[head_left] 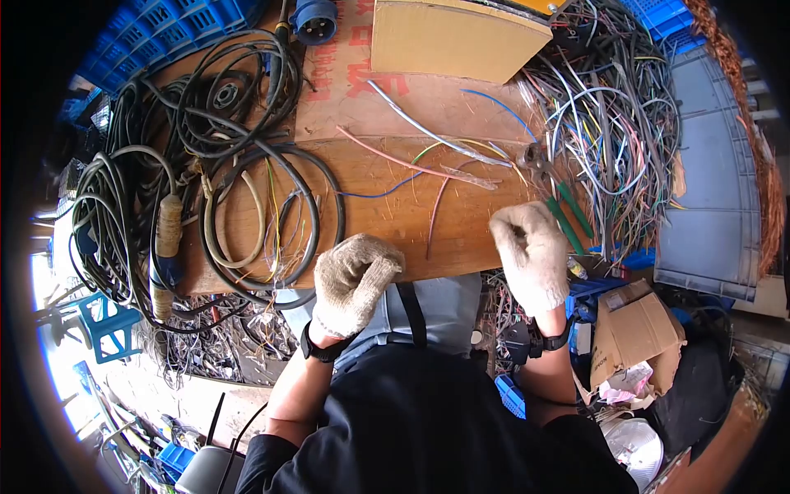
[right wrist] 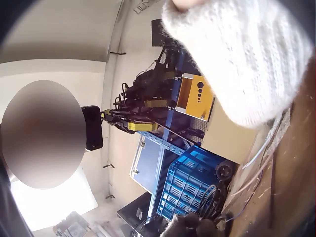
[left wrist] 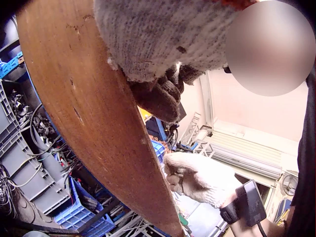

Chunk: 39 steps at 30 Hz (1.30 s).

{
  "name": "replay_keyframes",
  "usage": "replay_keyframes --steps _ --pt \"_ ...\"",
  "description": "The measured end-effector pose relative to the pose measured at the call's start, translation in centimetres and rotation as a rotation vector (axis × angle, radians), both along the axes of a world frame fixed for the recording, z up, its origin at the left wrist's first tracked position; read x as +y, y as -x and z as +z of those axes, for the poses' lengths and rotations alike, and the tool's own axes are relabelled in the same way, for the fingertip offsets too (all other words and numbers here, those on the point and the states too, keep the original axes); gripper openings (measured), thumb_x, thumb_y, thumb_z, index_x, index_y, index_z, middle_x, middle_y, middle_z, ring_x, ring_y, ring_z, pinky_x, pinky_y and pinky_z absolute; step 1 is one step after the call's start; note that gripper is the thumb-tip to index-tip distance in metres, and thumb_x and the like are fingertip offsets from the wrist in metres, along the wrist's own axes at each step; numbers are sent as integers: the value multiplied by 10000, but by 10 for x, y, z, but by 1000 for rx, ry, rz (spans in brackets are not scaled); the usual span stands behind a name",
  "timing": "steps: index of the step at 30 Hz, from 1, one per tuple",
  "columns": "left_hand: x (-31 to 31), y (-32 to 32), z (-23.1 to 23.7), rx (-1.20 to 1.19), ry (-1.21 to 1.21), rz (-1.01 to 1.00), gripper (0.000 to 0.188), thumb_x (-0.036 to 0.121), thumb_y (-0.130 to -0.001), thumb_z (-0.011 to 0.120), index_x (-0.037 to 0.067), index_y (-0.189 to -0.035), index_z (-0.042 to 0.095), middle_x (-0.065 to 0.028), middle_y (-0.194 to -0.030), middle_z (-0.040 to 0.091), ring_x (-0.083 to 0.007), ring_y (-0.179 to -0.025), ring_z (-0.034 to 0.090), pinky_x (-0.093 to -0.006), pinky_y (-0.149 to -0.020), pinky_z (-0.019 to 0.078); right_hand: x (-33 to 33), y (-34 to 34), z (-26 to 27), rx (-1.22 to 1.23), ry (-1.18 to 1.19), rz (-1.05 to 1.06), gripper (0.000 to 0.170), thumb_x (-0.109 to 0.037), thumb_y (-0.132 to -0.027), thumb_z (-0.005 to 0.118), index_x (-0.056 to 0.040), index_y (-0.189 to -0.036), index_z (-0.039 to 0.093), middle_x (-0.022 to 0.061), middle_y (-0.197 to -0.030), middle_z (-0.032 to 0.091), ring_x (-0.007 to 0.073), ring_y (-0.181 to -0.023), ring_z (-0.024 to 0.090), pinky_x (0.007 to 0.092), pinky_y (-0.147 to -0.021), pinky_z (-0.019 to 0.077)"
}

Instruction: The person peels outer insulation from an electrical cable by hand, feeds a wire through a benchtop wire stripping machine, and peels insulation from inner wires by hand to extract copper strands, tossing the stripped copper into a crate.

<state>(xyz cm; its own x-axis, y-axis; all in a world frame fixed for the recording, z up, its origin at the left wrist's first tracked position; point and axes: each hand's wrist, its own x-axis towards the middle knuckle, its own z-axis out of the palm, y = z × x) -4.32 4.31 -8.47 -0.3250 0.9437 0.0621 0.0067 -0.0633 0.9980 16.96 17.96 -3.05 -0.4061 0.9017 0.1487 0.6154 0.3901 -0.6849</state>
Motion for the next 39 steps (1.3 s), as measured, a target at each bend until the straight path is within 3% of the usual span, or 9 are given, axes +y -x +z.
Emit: replay_keyframes --steps 4,7,13,22,25,29,31,33,39 --pt "0 -1 1 -5 9 5 194 120 -932 599 -36 -856 685 -112 -798 679 -173 -692 656 -288 -642 514 -6 -7 -13 -101 40 125 144 -155 -877 731 -50 -973 710 125 -897 643 313 -862 656 404 -764 520" --pt "0 -1 3 -8 1 5 192 120 -929 601 -34 -849 686 -112 -802 681 -175 -691 656 -288 -641 514 -10 -9 -13 -149 7 48 346 -277 -831 790 -59 -1082 695 133 -966 638 328 -928 646 439 -834 509" --pt "1 -1 2 38 -23 6 194 128 -924 602 -35 -858 684 -107 -791 678 -174 -688 654 -290 -641 513 -9 -9 -13 -336 -193 -73 455 -318 -761 838 -26 -1077 690 162 -995 640 351 -990 630 448 -865 500" --pt "0 -2 1 -4 1 8 211 145 -930 597 -38 -869 681 -112 -802 677 -167 -690 650 -282 -643 507 -2 0 -23 -149 -130 -2 87 -125 -855 730 -53 -894 700 122 -862 660 317 -814 662 412 -759 519" --pt "-2 0 2 -54 53 11 111 113 -887 687 9 -876 723 -110 -828 720 -218 -755 693 -322 -705 529 0 -7 -19 -66 -31 -35 88 -118 -871 728 -48 -919 704 125 -874 665 299 -799 666 387 -732 521" --pt "-1 -1 3 -47 51 15 110 114 -887 687 10 -878 723 -110 -829 720 -220 -756 693 -323 -709 530 0 -17 -6 -29 9 -45 113 -122 -890 725 -38 -964 714 112 -889 681 236 -787 662 344 -700 516" --pt "1 -1 5 37 7 3 206 138 -914 596 -37 -855 687 -118 -800 679 -178 -693 654 -287 -647 511 -1 -21 -5 8 45 -51 114 -119 -889 725 -34 -964 713 104 -890 682 221 -781 657 328 -688 510" --pt "0 0 3 19 26 3 160 130 -901 640 -11 -864 706 -115 -814 699 -203 -724 674 -307 -678 522 -4 -22 -4 71 126 -75 114 -109 -885 727 -30 -966 713 87 -887 682 183 -768 647 288 -663 495" --pt "-1 0 1 -13 40 8 118 124 -887 684 16 -870 726 -112 -830 720 -231 -756 695 -329 -709 532 0 -22 -15 27 -38 -109 144 -114 -867 739 -41 -990 719 106 -906 676 227 -796 655 323 -688 513"
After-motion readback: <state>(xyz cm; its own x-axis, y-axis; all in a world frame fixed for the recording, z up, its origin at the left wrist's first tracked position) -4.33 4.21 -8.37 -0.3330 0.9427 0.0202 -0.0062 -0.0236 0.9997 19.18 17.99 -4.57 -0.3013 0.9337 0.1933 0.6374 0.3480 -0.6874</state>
